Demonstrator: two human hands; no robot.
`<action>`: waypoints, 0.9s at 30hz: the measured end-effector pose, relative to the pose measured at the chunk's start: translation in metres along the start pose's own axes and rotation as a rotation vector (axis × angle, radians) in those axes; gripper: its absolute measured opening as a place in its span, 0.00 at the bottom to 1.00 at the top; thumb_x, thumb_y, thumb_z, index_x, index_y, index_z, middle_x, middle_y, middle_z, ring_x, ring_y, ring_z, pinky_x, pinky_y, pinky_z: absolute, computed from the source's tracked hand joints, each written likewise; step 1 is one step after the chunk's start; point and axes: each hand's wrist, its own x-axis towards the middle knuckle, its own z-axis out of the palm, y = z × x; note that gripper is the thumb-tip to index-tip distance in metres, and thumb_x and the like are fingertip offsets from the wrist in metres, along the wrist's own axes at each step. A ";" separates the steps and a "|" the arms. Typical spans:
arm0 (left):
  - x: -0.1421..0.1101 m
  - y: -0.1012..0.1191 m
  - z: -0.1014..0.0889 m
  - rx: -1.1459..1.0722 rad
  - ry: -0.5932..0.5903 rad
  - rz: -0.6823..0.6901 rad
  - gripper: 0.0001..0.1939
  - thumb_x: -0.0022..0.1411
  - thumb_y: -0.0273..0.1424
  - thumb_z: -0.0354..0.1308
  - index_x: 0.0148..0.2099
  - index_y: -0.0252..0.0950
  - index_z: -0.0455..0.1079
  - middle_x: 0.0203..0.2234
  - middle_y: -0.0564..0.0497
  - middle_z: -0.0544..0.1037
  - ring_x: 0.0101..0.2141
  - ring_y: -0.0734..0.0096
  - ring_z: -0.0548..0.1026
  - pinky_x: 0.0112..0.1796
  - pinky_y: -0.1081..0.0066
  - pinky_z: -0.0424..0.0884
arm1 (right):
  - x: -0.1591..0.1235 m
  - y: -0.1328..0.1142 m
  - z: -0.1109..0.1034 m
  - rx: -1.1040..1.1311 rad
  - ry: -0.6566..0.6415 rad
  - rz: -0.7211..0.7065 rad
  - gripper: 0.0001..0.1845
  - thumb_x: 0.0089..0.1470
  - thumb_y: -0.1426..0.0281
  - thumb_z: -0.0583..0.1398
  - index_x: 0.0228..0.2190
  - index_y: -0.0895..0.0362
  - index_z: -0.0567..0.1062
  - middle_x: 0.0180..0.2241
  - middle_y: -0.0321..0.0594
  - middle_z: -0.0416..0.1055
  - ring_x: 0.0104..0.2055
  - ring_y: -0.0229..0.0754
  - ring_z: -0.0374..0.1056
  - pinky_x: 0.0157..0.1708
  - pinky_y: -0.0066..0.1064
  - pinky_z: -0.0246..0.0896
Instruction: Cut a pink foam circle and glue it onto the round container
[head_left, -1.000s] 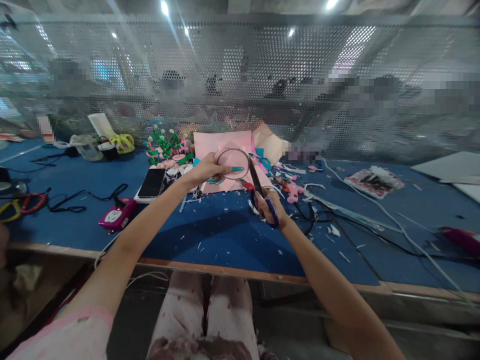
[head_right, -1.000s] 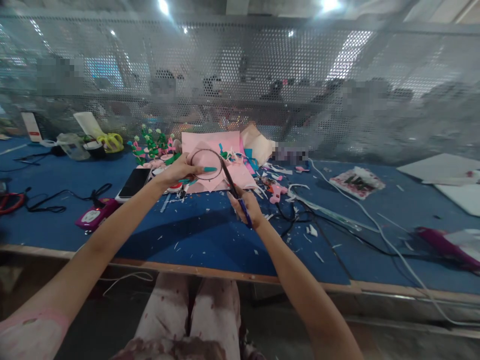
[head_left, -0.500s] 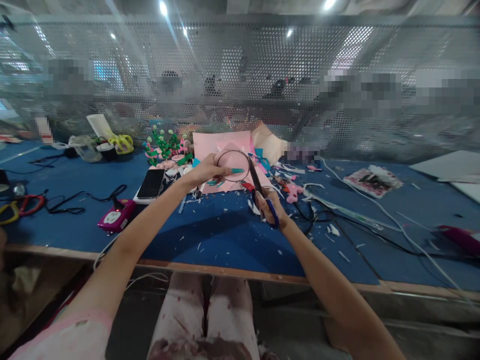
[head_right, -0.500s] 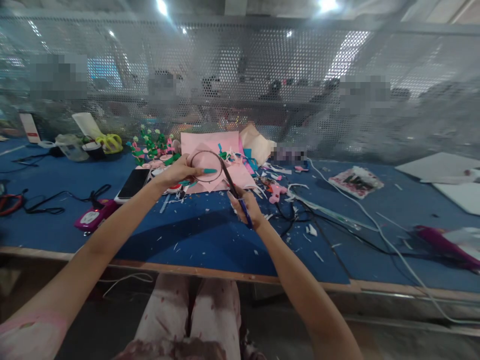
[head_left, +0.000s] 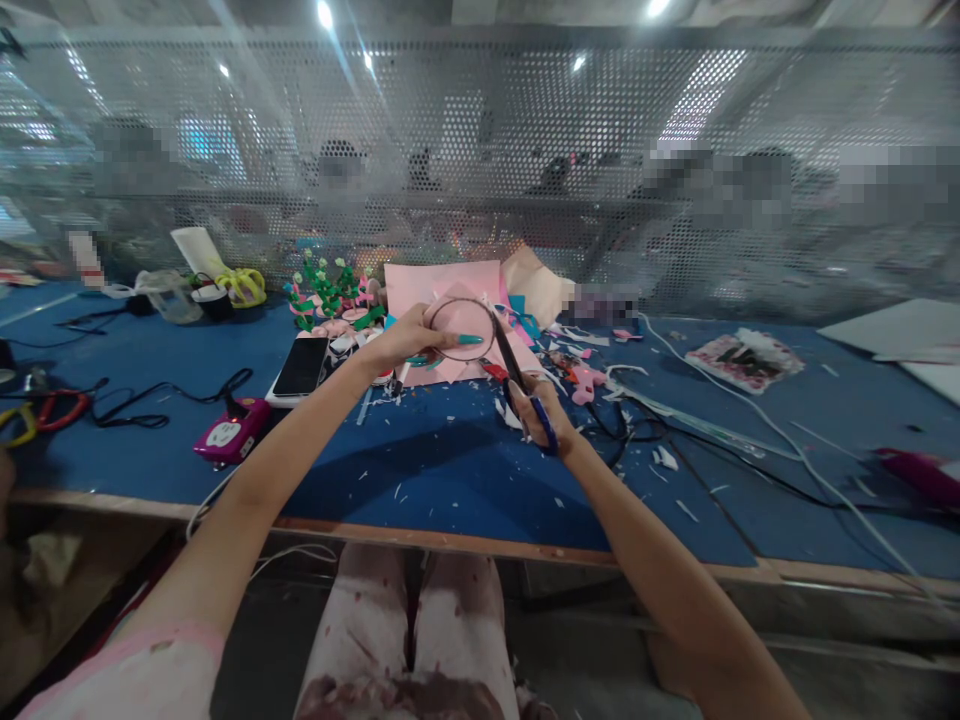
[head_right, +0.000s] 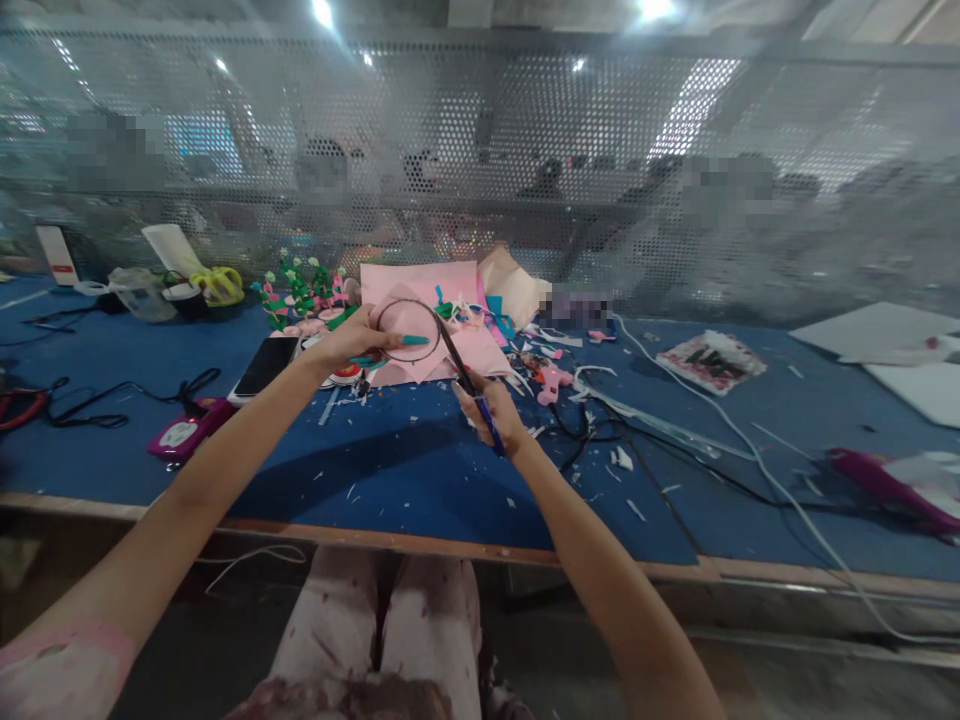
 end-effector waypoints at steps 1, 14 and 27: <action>0.000 0.000 -0.001 0.000 0.004 -0.002 0.21 0.43 0.28 0.68 0.22 0.37 0.55 0.12 0.60 0.57 0.14 0.85 0.57 0.16 0.78 0.53 | 0.000 0.000 0.000 -0.004 -0.002 0.001 0.27 0.53 0.44 0.52 0.24 0.55 0.63 0.13 0.30 0.53 0.14 0.32 0.50 0.12 0.26 0.44; -0.002 0.003 -0.001 0.014 -0.057 0.030 0.22 0.44 0.29 0.68 0.19 0.36 0.54 0.11 0.60 0.55 0.14 0.87 0.54 0.15 0.79 0.52 | 0.002 0.003 0.001 -0.061 0.012 -0.050 0.27 0.55 0.46 0.51 0.25 0.57 0.67 0.14 0.31 0.54 0.16 0.33 0.51 0.14 0.26 0.46; -0.005 0.009 0.001 0.013 -0.019 -0.032 0.17 0.43 0.26 0.68 0.25 0.35 0.59 0.13 0.60 0.61 0.14 0.86 0.58 0.16 0.79 0.53 | 0.000 0.008 0.005 0.054 -0.046 0.027 0.29 0.52 0.41 0.50 0.25 0.55 0.66 0.11 0.33 0.58 0.11 0.35 0.55 0.11 0.27 0.51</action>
